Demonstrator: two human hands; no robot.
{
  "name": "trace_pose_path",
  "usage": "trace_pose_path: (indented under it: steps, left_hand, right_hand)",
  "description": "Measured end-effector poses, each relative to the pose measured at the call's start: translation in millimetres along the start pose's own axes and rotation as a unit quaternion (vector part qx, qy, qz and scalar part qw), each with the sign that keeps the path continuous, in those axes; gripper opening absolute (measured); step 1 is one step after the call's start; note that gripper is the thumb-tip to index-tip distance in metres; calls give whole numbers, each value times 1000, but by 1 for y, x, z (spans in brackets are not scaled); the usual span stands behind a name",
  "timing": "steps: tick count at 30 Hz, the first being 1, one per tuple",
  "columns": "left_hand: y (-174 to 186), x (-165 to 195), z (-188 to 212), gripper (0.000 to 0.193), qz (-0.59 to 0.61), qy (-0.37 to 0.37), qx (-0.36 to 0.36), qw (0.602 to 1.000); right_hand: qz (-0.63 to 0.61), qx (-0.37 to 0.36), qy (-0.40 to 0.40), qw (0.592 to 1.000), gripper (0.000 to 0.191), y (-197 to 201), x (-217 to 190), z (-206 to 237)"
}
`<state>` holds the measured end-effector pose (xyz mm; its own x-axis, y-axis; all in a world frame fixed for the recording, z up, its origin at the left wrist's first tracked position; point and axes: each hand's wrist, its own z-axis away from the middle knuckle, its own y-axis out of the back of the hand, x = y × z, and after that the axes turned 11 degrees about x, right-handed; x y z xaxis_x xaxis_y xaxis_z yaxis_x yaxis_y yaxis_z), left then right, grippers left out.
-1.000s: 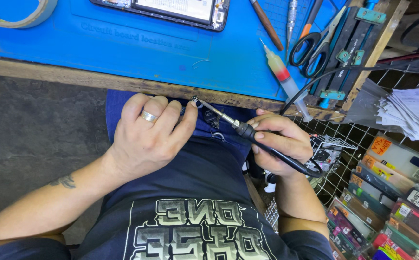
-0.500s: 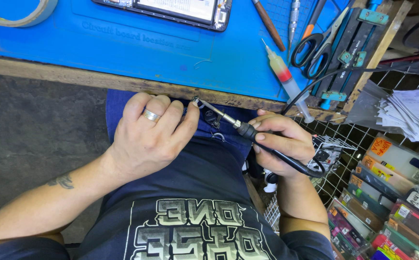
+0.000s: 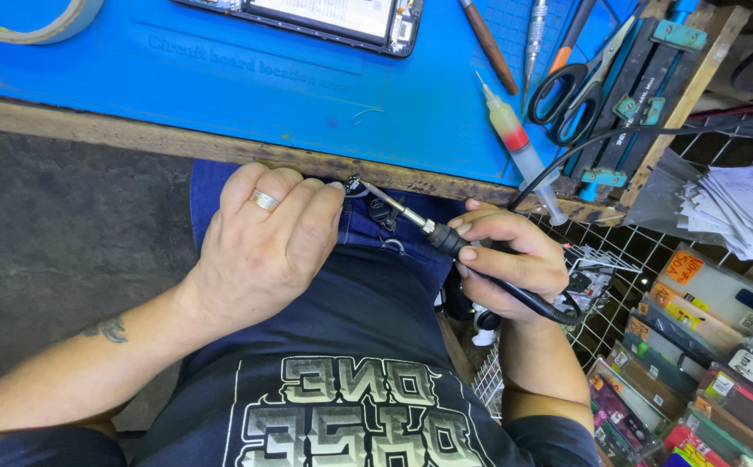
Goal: The person sits with a small electronic component on their lap and uses a soldering iron to apply heat and solder to the component. They hold the component with one hand while manipulating the soldering iron with the other, then place the component on the blue mat.
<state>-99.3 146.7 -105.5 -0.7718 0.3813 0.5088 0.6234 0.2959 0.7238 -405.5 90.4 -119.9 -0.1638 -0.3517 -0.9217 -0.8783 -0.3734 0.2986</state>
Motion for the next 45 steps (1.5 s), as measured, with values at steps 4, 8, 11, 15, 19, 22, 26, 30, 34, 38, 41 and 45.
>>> trace_pose_path:
  steps: [4, 8, 11, 15, 19, 22, 26, 30, 34, 38, 41, 45]
  left_hand:
    - [1, 1, -1, 34, 10, 21, 1, 1000]
    - [2, 1, -2, 34, 16, 22, 2, 1000]
    - [2, 0, -3, 34, 19, 21, 1, 1000]
    - [0, -1, -3, 34, 16, 18, 1, 1000]
    - [0, -1, -3, 34, 16, 19, 3, 1000]
    - [0, -1, -3, 34, 20, 20, 1, 1000]
    - [0, -1, -4, 34, 18, 22, -1, 1000]
    - [1, -1, -7, 30, 15, 26, -13, 999]
    - [2, -1, -11, 27, 4, 27, -25, 999]
    - [4, 0, -12, 27, 11, 39, -27, 999]
    - [4, 0, -13, 27, 19, 45, -28, 998]
    - [3, -1, -14, 27, 22, 46, -27, 998]
  right_hand:
    - [-7, -10, 2, 1000, 24, 2, 0, -1]
    - [-12, -18, 4, 1000, 24, 4, 1, -2]
    - [-11, -21, 10, 1000, 24, 4, 1, -3]
    - [-15, -32, 27, 999, 24, 4, 1, -6]
    - [1, -26, 39, 999, 25, 1, 0, -8]
    - [4, -36, 49, 998, 26, 0, -1, -10]
    - [12, -42, 49, 998, 25, -1, -5, -12]
    - [9, -42, 54, 998, 23, -2, -5, -14]
    - [15, -32, 46, 998, 21, -3, -5, -13]
    - [14, -37, 50, 998, 21, -2, -4, -13]
    - [19, -56, 61, 996, 21, 1, -3, -15]
    - [20, -79, 67, 994, 21, 3, -4, -18]
